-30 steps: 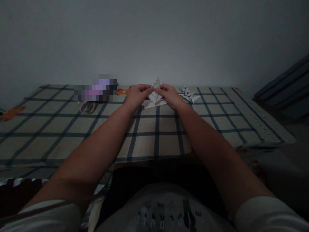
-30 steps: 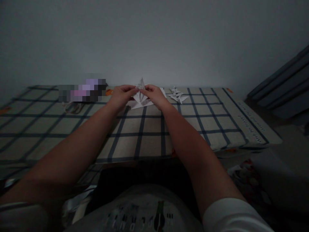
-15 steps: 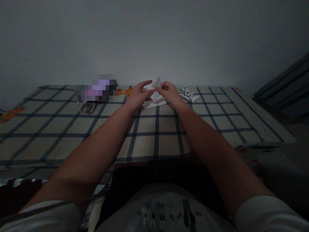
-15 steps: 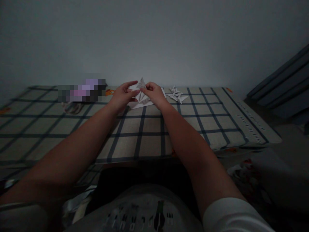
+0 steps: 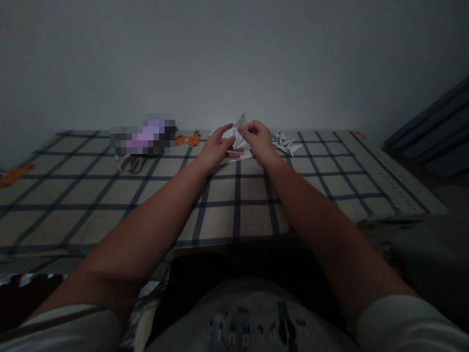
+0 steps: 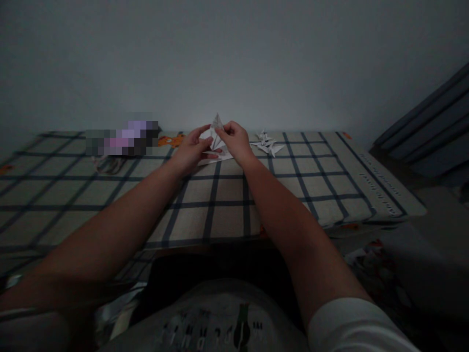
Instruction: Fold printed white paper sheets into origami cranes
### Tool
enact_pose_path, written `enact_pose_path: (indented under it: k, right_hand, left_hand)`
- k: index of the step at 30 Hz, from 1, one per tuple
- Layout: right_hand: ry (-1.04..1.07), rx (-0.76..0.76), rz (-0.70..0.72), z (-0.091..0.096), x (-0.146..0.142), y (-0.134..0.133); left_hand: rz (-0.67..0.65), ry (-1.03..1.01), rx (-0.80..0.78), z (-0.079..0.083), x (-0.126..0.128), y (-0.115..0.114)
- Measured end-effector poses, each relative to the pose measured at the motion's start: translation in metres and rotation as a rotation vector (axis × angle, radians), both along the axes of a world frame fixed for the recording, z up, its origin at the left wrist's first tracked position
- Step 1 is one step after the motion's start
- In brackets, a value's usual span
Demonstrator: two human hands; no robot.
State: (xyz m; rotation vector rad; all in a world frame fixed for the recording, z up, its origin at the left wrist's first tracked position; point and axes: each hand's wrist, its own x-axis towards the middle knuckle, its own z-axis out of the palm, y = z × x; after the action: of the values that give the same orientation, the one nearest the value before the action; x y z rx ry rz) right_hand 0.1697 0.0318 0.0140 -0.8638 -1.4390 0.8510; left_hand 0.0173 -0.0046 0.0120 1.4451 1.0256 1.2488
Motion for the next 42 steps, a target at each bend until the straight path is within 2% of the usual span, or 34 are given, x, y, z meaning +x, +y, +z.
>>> enact_pose_path:
  k: [4,14,23,27,31,33,37,42]
  right_hand:
    - [0.023,0.036,-0.014,-0.001,0.002,0.004]
    - [0.016,0.028,-0.072,0.002,0.002,0.001]
    - [0.051,0.035,-0.087,-0.001,0.003,0.008]
    - [0.075,-0.075,0.044,0.000,0.003,0.005]
    - [0.074,-0.145,0.228,-0.003,0.001,0.000]
    - [0.093,-0.164,0.283,-0.005,0.000,0.001]
    - [0.135,-0.185,0.277,-0.006,-0.001,0.003]
    - [0.065,-0.162,0.228,-0.006,0.002,0.002]
  left_hand:
    - [-0.050,0.021,-0.008,0.002,0.003,-0.004]
    - [0.021,-0.001,0.019,0.003,0.006,-0.008]
    - [-0.050,-0.079,-0.012,-0.002,0.002,0.001]
    - [0.034,-0.085,0.005,0.002,-0.004,0.004]
    - [0.178,-0.050,0.128,0.002,-0.010,0.010]
    - [0.204,-0.051,0.177,0.000,-0.012,0.014]
    - [0.218,-0.077,0.221,-0.004,-0.013,0.018]
    - [0.245,-0.069,0.235,-0.007,-0.015,0.020]
